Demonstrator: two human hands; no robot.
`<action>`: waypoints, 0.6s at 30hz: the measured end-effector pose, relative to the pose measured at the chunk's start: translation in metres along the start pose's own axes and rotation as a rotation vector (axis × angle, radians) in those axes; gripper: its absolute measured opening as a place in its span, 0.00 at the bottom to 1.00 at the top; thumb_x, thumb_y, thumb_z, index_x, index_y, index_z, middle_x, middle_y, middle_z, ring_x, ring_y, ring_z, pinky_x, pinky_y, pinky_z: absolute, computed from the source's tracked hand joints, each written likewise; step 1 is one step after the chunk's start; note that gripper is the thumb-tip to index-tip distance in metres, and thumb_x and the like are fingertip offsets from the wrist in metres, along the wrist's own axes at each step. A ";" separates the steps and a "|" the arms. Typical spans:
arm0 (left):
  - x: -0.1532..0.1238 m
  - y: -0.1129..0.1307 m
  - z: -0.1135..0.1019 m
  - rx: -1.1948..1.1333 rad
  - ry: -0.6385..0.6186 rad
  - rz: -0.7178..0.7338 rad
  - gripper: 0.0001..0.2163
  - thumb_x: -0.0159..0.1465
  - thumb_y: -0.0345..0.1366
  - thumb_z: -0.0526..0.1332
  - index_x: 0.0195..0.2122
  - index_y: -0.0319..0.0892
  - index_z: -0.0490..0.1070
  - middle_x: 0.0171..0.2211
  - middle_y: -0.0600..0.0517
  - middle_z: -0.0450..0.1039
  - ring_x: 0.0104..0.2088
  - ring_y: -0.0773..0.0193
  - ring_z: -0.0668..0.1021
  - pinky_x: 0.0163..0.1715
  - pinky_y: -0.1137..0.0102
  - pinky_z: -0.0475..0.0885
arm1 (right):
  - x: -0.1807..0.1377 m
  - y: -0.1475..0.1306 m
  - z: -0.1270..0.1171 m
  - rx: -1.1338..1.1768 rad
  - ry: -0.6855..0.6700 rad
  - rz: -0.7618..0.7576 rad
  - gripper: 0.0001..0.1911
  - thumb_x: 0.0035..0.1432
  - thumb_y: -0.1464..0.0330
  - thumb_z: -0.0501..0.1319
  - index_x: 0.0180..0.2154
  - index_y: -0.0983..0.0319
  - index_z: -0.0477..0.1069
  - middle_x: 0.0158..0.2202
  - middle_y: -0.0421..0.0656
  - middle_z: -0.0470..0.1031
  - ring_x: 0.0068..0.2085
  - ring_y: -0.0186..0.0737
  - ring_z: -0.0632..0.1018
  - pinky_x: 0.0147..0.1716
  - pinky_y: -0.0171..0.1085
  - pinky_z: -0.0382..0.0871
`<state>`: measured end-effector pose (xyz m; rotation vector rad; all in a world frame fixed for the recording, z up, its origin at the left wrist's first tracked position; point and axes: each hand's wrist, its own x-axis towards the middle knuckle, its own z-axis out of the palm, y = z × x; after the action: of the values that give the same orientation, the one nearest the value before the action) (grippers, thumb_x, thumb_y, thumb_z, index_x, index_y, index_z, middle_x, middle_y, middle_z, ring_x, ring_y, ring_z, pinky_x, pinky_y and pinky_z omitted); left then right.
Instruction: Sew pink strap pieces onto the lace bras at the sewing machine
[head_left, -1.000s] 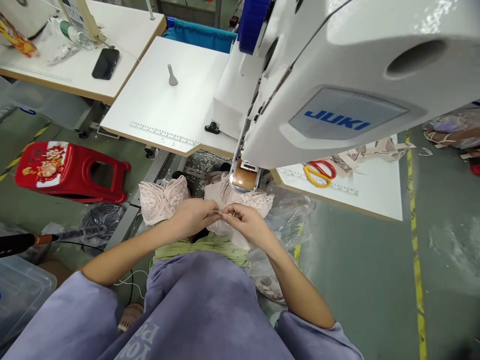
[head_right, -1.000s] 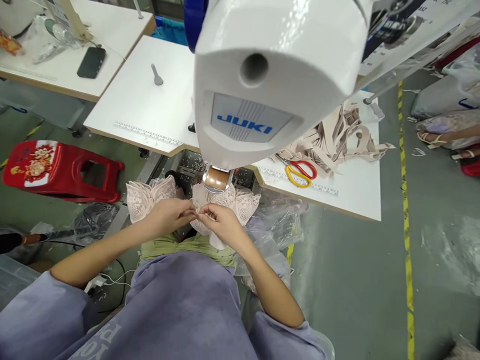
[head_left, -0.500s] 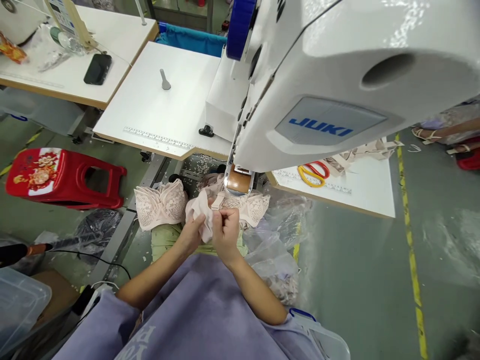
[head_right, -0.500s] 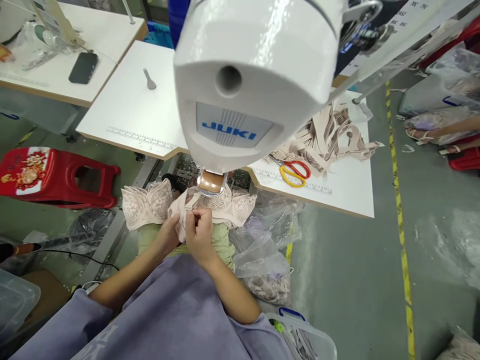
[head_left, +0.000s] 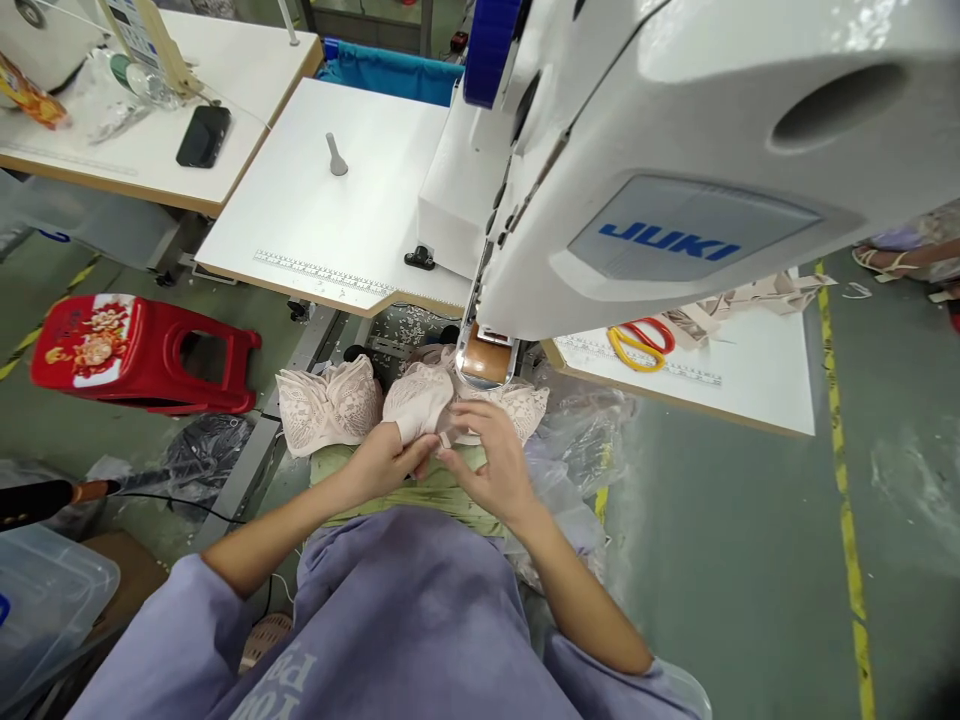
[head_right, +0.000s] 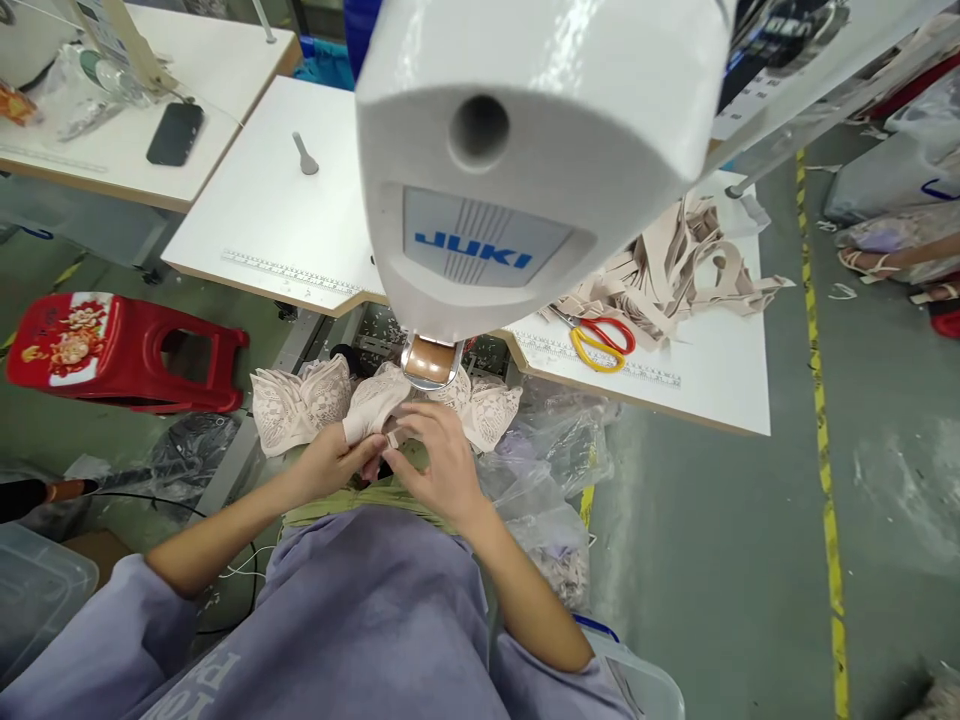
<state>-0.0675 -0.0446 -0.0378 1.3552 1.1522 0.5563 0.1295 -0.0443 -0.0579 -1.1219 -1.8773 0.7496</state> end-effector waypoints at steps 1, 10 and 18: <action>-0.002 0.004 -0.002 0.055 -0.048 -0.009 0.19 0.71 0.43 0.53 0.23 0.42 0.68 0.18 0.54 0.70 0.22 0.66 0.73 0.27 0.72 0.67 | 0.003 0.000 -0.007 0.028 -0.129 -0.006 0.10 0.62 0.64 0.63 0.43 0.58 0.68 0.43 0.45 0.74 0.45 0.43 0.75 0.45 0.43 0.70; -0.005 0.023 0.000 0.030 -0.124 -0.039 0.19 0.71 0.45 0.52 0.25 0.42 0.68 0.20 0.55 0.70 0.23 0.66 0.72 0.26 0.73 0.65 | 0.002 -0.013 -0.025 0.081 -0.378 0.154 0.09 0.62 0.62 0.62 0.39 0.58 0.66 0.29 0.37 0.71 0.28 0.34 0.70 0.28 0.35 0.62; 0.000 0.021 0.002 -0.198 -0.008 -0.028 0.14 0.70 0.46 0.56 0.41 0.40 0.74 0.32 0.51 0.77 0.33 0.63 0.78 0.36 0.70 0.73 | -0.013 -0.008 -0.025 0.016 -0.030 0.262 0.02 0.66 0.68 0.58 0.38 0.57 0.68 0.33 0.39 0.73 0.28 0.34 0.70 0.30 0.36 0.64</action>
<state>-0.0600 -0.0413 -0.0181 1.1690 1.0783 0.6277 0.1509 -0.0572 -0.0432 -1.3704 -1.7644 0.9289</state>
